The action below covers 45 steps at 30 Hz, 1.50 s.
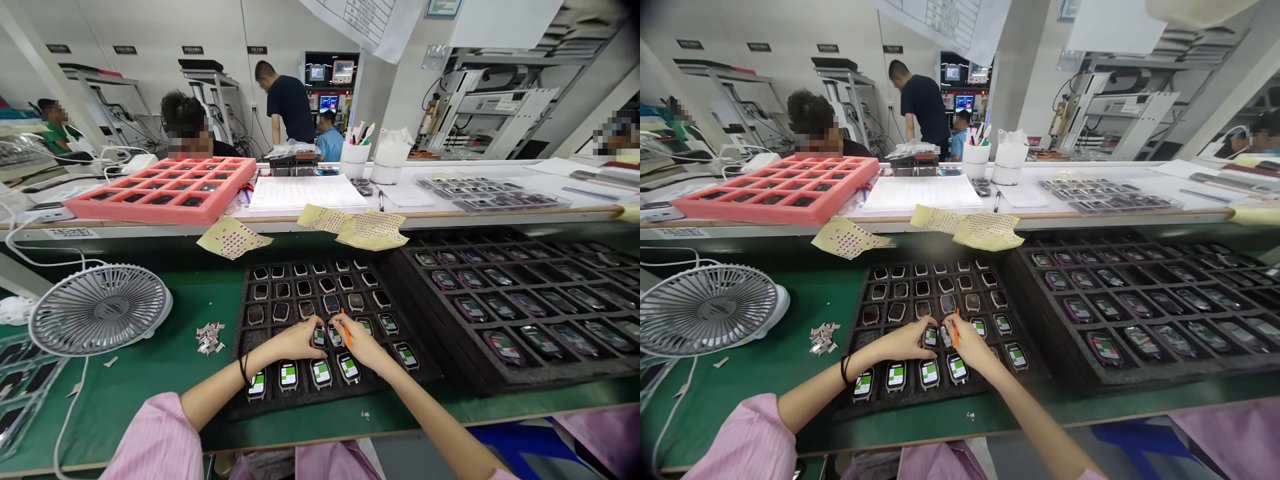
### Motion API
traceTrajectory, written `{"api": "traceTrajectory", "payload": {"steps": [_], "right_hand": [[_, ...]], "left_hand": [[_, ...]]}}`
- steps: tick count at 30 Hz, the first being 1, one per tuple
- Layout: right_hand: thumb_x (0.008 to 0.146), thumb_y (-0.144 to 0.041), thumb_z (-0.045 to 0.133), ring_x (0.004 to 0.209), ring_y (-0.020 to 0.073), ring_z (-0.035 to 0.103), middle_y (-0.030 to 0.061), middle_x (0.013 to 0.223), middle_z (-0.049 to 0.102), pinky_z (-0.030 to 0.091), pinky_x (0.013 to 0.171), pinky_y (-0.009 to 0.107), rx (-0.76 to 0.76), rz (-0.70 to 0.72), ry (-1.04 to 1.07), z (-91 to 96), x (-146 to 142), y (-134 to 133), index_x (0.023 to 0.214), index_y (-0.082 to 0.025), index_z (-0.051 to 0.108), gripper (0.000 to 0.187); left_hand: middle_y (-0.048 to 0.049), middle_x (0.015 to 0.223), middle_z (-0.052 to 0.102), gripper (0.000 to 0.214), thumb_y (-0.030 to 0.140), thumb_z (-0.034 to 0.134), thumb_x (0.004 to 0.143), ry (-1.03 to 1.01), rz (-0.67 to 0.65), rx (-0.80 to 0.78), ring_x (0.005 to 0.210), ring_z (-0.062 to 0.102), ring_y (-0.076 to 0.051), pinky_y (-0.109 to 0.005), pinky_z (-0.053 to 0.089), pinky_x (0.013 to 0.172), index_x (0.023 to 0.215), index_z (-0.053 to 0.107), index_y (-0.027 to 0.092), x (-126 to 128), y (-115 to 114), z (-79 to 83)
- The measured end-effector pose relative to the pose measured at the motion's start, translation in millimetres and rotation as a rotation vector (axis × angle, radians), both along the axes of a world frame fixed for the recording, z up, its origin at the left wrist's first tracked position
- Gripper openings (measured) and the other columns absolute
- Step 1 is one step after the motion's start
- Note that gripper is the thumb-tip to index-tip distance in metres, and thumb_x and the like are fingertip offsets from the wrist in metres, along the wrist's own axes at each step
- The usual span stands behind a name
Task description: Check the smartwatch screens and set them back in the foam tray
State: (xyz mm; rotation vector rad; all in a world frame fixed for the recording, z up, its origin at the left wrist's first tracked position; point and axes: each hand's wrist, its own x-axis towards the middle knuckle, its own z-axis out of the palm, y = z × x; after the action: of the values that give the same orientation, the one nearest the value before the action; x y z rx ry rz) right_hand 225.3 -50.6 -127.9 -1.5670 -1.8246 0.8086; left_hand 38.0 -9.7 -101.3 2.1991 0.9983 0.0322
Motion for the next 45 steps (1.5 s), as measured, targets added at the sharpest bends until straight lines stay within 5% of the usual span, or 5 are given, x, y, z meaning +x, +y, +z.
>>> {"api": "traceTrajectory", "payload": {"steps": [6,16,29,39,45], "right_hand": [[0.093,-0.045,0.031,0.045,0.0130,0.056,-0.0019,0.065,0.055,0.040,0.040,0.024,-0.040,0.031,0.282,15.9,-3.8,9.7,0.096,-0.018,0.054,0.036],[0.079,-0.030,0.067,0.065,0.0147,0.064,0.0045,0.091,0.060,0.043,0.041,0.020,-0.061,0.240,0.816,121.6,-6.1,60.5,0.113,-0.021,0.055,0.037],[0.079,-0.029,0.067,0.060,0.0127,0.061,0.0019,0.078,0.061,0.042,0.045,0.023,-0.163,0.318,0.669,110.9,-11.3,67.3,0.118,-0.019,0.050,0.044],[0.091,-0.040,0.050,0.051,0.0130,0.061,-0.0014,0.064,0.058,0.039,0.040,0.021,-0.105,0.263,0.673,96.3,-12.9,73.1,0.113,-0.020,0.057,0.031],[0.087,-0.038,0.055,0.060,0.0123,0.063,0.0038,0.090,0.061,0.041,0.042,0.022,-0.094,0.342,0.686,104.1,-15.6,67.4,0.117,-0.022,0.052,0.034]], "left_hand": [[0.0034,0.067,0.059,0.050,0.022,0.071,0.066,-0.161,0.032,-0.141,0.066,0.060,-0.017,-0.026,0.046,0.062,0.113,0.055,0.016,-6.0,17.0,13.6],[-0.0094,0.098,0.063,0.061,0.035,0.068,0.074,-0.767,0.379,-0.289,0.082,0.062,-0.019,-0.020,0.041,0.050,0.126,0.045,0.016,-31.4,35.3,75.7],[0.0005,0.069,0.058,0.042,0.052,0.054,0.082,-0.858,0.525,-0.160,0.049,0.048,-0.008,-0.019,0.032,0.042,0.101,0.063,0.016,-39.7,46.9,69.0],[-0.0039,0.088,0.063,0.039,0.043,0.063,0.079,-0.892,0.452,-0.172,0.071,0.057,-0.013,-0.021,0.046,0.058,0.106,0.055,0.016,-34.5,35.0,74.1],[-0.0067,0.094,0.064,0.038,0.041,0.064,0.079,-0.862,0.442,-0.116,0.077,0.059,-0.015,-0.024,0.047,0.063,0.106,0.054,0.016,-35.3,36.6,70.3]]}}
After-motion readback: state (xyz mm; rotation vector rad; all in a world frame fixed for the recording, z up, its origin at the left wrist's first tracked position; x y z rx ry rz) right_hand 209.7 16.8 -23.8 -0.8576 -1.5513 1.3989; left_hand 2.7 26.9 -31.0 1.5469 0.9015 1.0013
